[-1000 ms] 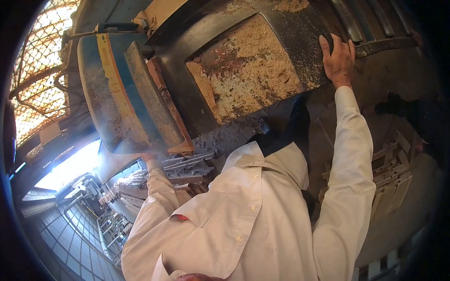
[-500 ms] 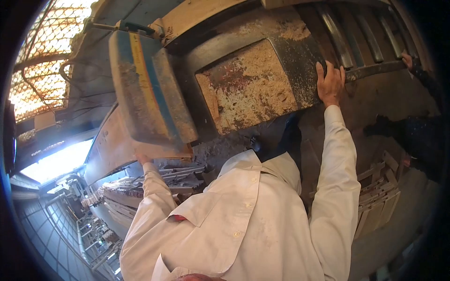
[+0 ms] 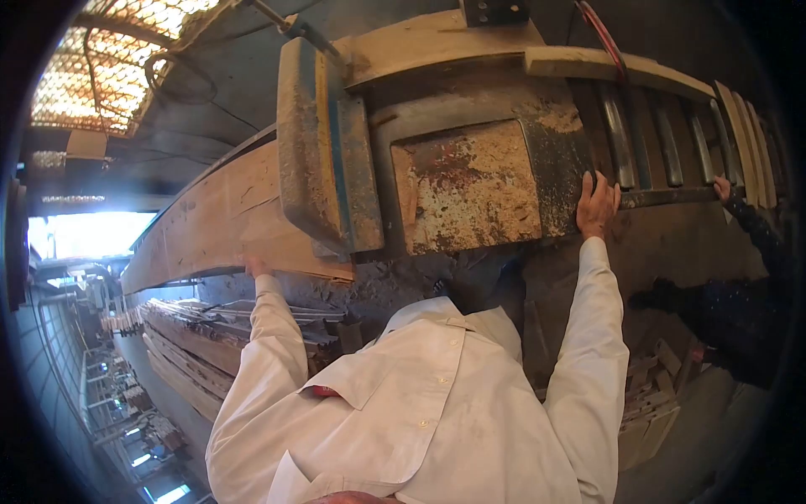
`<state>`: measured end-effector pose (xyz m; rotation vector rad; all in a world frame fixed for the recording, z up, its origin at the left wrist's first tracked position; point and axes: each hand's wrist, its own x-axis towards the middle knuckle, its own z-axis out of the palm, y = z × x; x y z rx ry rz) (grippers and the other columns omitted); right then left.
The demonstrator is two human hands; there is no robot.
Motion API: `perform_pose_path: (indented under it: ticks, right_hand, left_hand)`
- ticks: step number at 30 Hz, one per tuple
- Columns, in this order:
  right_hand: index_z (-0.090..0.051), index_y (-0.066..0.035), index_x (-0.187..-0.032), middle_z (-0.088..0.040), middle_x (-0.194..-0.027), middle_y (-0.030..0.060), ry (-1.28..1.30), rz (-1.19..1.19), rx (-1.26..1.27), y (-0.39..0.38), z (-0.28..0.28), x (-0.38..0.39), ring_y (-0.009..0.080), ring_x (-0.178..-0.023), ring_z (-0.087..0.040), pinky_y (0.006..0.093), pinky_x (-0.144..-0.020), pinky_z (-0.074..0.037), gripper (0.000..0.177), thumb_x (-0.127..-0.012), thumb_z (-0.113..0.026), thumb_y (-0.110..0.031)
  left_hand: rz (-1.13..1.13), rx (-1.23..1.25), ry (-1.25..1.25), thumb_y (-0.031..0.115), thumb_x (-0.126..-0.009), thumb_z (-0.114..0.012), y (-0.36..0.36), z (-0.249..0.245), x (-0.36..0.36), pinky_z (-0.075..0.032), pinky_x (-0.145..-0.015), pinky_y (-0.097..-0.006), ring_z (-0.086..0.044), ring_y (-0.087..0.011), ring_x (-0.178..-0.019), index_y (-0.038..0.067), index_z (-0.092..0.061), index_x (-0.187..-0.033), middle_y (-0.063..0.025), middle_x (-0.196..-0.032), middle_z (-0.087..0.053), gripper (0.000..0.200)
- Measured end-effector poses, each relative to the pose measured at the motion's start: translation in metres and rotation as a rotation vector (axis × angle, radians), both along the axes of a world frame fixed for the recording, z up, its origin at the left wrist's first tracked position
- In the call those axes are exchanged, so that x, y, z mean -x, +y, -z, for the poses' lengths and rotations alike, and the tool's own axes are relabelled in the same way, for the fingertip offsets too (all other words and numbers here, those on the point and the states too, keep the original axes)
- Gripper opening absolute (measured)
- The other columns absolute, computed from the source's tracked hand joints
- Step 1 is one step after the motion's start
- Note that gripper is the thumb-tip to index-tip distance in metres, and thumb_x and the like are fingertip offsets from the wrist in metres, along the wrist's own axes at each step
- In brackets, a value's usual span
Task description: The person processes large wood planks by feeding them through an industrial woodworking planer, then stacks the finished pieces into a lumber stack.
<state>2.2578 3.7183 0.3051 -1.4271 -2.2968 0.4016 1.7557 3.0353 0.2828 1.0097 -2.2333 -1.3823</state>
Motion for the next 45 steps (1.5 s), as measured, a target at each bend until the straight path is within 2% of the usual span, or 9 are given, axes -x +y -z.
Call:
perform_pose_path:
  ticks: [10, 13, 19, 27, 30, 32, 36, 41, 45]
  right_hand:
    - [-0.057, -0.003, -0.135, -0.067, -0.120, 0.0240, -0.096, 0.004, -0.029, 0.002, 0.004, 0.000, 0.0362, -0.123, -0.057, 0.0448, -0.124, -0.023, 0.066, -0.107, -0.029, -0.056]
    - [-0.058, -0.003, -0.134, -0.067, -0.119, 0.0246, -0.096, 0.002, 0.000, 0.001, 0.000, 0.000, 0.0367, -0.122, -0.058, 0.0449, -0.124, -0.023, 0.067, -0.107, -0.029, -0.057]
    - [-0.060, -0.004, -0.133, -0.066, -0.121, 0.0257, -0.039, 0.005, -0.026, 0.004, 0.010, -0.003, 0.0375, -0.126, -0.055, 0.0448, -0.125, -0.021, 0.072, -0.104, -0.030, -0.063]
    - [-0.057, -0.004, -0.137, -0.064, -0.126, 0.0233, -0.050, 0.000, -0.007, 0.003, 0.009, -0.002, 0.0374, -0.131, -0.051, 0.0471, -0.125, -0.019, 0.073, -0.103, -0.035, -0.065]
    - [-0.060, -0.004, -0.131, -0.062, -0.131, 0.0217, -0.043, 0.137, -0.059, -0.004, -0.006, 0.032, 0.0378, -0.128, -0.054, 0.0496, -0.121, -0.026, 0.067, -0.097, -0.055, -0.062]
    - [-0.061, -0.004, -0.129, -0.062, -0.132, 0.0212, 0.225, -0.194, -0.245, -0.025, -0.029, 0.081, 0.0376, -0.127, -0.055, 0.0499, -0.116, -0.034, 0.060, -0.091, -0.070, -0.049]
    - [-0.060, -0.002, -0.130, -0.060, -0.135, 0.0205, 0.283, -0.723, -0.004, -0.065, -0.042, 0.212, 0.0385, -0.129, -0.053, 0.0474, -0.111, -0.041, 0.053, -0.088, -0.075, -0.031]
    - [-0.058, -0.010, -0.138, -0.054, -0.144, 0.0207, 0.240, -0.899, -0.152, -0.082, -0.040, 0.319, 0.0385, -0.139, -0.043, 0.0477, -0.113, -0.038, 0.055, -0.089, -0.074, -0.027]
    - [-0.062, -0.021, -0.136, -0.061, -0.133, 0.0138, 0.056, -0.988, -0.223, -0.080, -0.032, 0.345, 0.0345, -0.125, -0.052, 0.0503, -0.103, -0.043, 0.045, -0.092, -0.067, -0.029]
  left_hand:
    - [0.029, -0.283, 0.003, 0.060, -0.098, -0.053, -0.016, 0.005, 0.001, -0.057, -0.085, -0.0435, -0.068, -0.0362, -0.102, -0.012, -0.053, -0.132, -0.0245, -0.121, -0.067, 0.080]
    - [0.397, -0.380, 0.031, 0.056, -0.099, -0.056, -0.045, 0.024, -0.013, -0.056, -0.085, -0.0444, -0.067, -0.0331, -0.105, -0.011, -0.053, -0.132, -0.0231, -0.123, -0.066, 0.075]
    - [0.899, -0.278, -0.180, 0.052, -0.099, -0.062, 0.028, -0.061, -0.136, -0.059, -0.083, -0.0453, -0.069, -0.0315, -0.099, -0.006, -0.059, -0.125, -0.0167, -0.117, -0.068, 0.063]
    - [0.792, -0.522, -0.191, 0.046, -0.099, -0.065, 0.051, -0.050, -0.166, -0.060, -0.079, -0.0452, -0.070, -0.0291, -0.090, -0.004, -0.062, -0.113, -0.0157, -0.102, -0.070, 0.052]
    - [0.796, -0.485, -0.158, 0.046, -0.099, -0.065, 0.064, -0.057, -0.172, -0.061, -0.081, -0.0467, -0.070, -0.0304, -0.092, -0.004, -0.061, -0.114, -0.0164, -0.103, -0.069, 0.053]
    - [0.770, -0.476, -0.167, 0.046, -0.099, -0.065, 0.063, -0.057, -0.169, -0.061, -0.081, -0.0481, -0.071, -0.0317, -0.093, -0.005, -0.061, -0.115, -0.0170, -0.105, -0.069, 0.054]
    - [0.687, -0.580, -0.179, 0.044, -0.099, -0.065, 0.065, -0.054, -0.170, -0.061, -0.081, -0.0519, -0.070, -0.0344, -0.097, -0.006, -0.060, -0.118, -0.0182, -0.112, -0.068, 0.053]
    - [0.534, -0.623, -0.101, 0.042, -0.099, -0.064, 0.069, -0.032, -0.161, -0.061, -0.078, -0.0548, -0.069, -0.0350, -0.101, -0.005, -0.059, -0.123, -0.0181, -0.117, -0.066, 0.053]
    - [0.424, -0.490, -0.119, 0.041, -0.098, -0.066, 0.079, -0.041, -0.169, -0.061, -0.073, -0.0505, -0.069, -0.0306, -0.096, -0.006, -0.062, -0.122, -0.0165, -0.113, -0.067, 0.053]
